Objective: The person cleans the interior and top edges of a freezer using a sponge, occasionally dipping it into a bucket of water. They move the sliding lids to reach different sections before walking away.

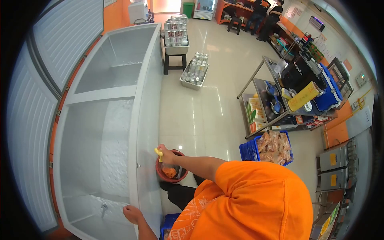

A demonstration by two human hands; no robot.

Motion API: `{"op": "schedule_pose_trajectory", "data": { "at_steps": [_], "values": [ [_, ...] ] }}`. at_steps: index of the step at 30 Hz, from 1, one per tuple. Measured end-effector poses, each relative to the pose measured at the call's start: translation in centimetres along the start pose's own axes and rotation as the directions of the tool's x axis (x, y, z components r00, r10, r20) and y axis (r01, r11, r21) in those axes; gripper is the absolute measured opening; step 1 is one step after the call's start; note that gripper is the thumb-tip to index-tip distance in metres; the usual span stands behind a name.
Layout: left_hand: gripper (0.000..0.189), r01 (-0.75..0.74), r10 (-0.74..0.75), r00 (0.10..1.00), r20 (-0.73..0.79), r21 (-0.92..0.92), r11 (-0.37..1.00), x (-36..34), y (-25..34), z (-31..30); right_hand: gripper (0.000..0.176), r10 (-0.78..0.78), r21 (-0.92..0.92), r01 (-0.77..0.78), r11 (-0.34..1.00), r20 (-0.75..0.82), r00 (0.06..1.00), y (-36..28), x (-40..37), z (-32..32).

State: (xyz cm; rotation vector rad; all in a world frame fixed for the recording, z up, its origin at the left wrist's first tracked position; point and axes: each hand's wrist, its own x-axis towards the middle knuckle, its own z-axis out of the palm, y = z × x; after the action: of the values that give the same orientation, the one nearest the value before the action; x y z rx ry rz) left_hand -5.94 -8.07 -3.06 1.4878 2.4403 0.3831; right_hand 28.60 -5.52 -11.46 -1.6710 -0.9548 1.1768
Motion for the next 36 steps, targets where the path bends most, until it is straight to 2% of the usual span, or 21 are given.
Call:
{"op": "schedule_pose_trajectory", "data": {
  "at_steps": [2, 6, 8, 10, 14, 20, 26, 28, 35, 36],
  "values": [
    [0.033, 0.029, -0.029, 0.999, 0.034, 0.027, 0.999, 0.1, 0.0, -0.1, 0.040, 0.032, 0.074, -0.035, 0.997, 0.041, 0.999, 0.6, 0.5, 0.3],
    [0.033, 0.018, -0.018, 1.000, 0.008, 0.008, 1.000, 0.2, -0.8, 0.7, 0.024, -0.058, 0.163, 0.049, 0.985, 0.048, 0.997, 0.1, 0.8, 0.6],
    [0.034, -0.004, 0.004, 1.000, 0.001, 0.012, 1.000, 0.2, -0.8, 0.7, 0.026, -0.100, 0.170, 0.088, 0.981, 0.061, 0.993, 0.4, 1.3, 0.8],
    [0.034, -0.012, 0.012, 1.000, -0.004, 0.021, 1.000, 0.2, -0.7, 0.7, 0.041, 0.146, 0.195, -0.165, 0.967, 0.106, 0.984, -1.9, 0.3, 0.6],
    [0.034, -0.015, 0.015, 1.000, -0.001, 0.029, 0.999, 0.2, -0.6, 0.5, 0.050, 0.164, 0.066, -0.175, 0.982, 0.141, 0.976, -4.2, -1.1, 0.4],
    [0.034, -0.029, 0.029, 0.999, -0.026, 0.035, 0.999, 0.4, -1.1, 1.0, 0.053, 0.144, 0.018, -0.146, 0.989, 0.097, 0.985, -5.4, -1.8, 1.0],
    [0.034, -0.017, 0.018, 1.000, -0.010, 0.022, 1.000, 0.5, -1.2, 1.0, 0.051, 0.036, -0.016, -0.036, 0.999, 0.041, 0.998, -5.9, -1.9, 1.5],
    [0.034, -0.011, 0.012, 1.000, -0.012, 0.021, 1.000, 0.5, -1.2, 1.1, 0.051, -0.066, -0.065, 0.069, 0.995, 0.053, 0.996, -5.8, -1.6, 1.4],
    [0.033, 0.005, -0.004, 1.000, -0.015, 0.019, 1.000, 0.4, -0.9, 1.0, 0.051, -0.075, -0.002, 0.076, 0.997, 0.038, 0.996, -6.6, -2.1, 1.6],
    [0.033, 0.005, -0.005, 1.000, -0.017, 0.021, 1.000, 0.4, -0.9, 1.0, 0.051, -0.131, -0.010, 0.131, 0.991, 0.038, 0.991, -6.2, -1.8, 1.8]
  ]
}}
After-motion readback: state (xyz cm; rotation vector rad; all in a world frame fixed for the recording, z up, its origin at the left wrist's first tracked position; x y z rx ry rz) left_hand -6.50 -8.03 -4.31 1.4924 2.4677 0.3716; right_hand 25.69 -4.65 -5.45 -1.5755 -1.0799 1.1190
